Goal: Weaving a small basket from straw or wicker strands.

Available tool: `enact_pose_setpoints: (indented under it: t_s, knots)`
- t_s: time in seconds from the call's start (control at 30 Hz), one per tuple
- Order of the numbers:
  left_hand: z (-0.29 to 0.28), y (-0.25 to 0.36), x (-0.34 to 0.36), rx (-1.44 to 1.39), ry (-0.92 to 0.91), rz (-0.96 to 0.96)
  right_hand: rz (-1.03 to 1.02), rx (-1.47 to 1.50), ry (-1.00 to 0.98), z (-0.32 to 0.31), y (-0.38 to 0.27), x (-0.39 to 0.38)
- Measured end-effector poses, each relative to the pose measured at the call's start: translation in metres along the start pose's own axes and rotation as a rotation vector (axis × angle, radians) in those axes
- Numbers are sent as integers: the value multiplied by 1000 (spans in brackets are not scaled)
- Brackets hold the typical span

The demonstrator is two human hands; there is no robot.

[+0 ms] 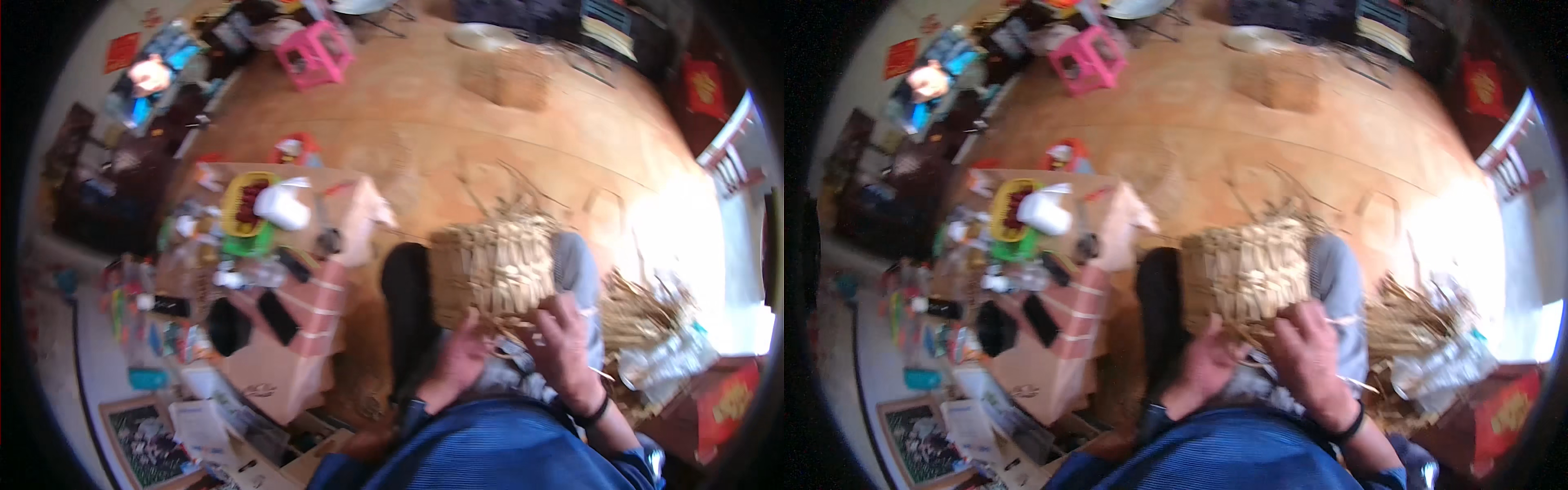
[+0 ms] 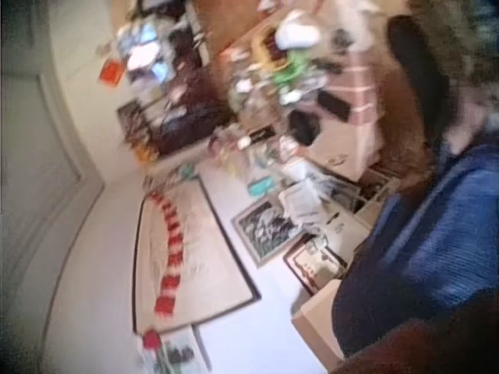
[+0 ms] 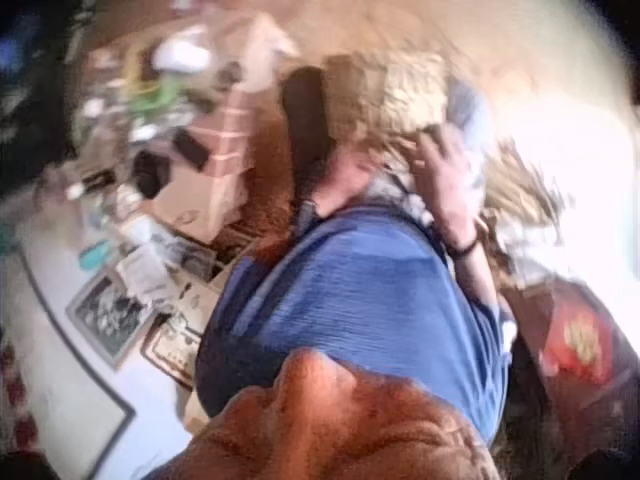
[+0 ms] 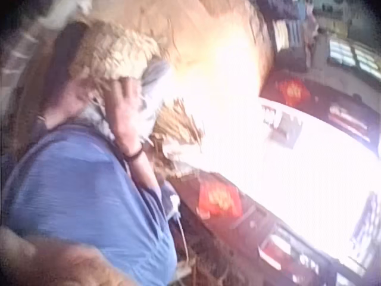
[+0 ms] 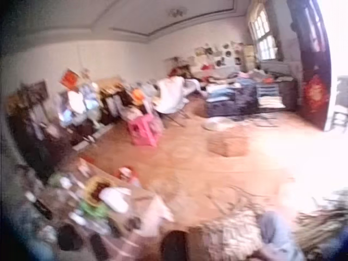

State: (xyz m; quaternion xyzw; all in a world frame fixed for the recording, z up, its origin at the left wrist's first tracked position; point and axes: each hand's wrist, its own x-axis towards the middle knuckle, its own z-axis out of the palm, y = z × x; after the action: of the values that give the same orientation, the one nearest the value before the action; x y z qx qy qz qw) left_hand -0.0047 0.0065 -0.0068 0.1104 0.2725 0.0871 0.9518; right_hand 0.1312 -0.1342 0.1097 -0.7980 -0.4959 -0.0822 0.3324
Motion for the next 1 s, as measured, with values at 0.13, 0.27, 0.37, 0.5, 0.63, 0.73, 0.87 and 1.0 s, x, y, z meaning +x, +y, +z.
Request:
enact_pose_setpoints:
  t_s: [0.13, 0.27, 0.37, 0.5, 0.63, 0.73, 0.87, 1.0]
  knots:
    - [41, 12, -11, -94, -52, 22, 10, -32, -175, 5, -16, 0]
    - [22, 5, -2, -31, -200, 5, 49, -87, -198, 9, -13, -8]
    - [17, 0, -4, -14, -150, 9, 107, -27, -214, 5, -22, -9]
    - [7, -1, -1, -9, -226, -4, 161, 18, -223, 14, -22, -14]
    - [1, -1, -1, 14, -286, -18, 260, 236, -201, 9, -16, -14]
    - [26, 1, -4, -3, -189, 45, 463, 526, -332, -6, -14, -4]
    - [21, 3, -2, 59, -212, 5, 922, 840, -702, -27, -24, 18]
    - [35, 4, -2, 118, -200, -4, 550, 687, -436, -9, -19, 12]
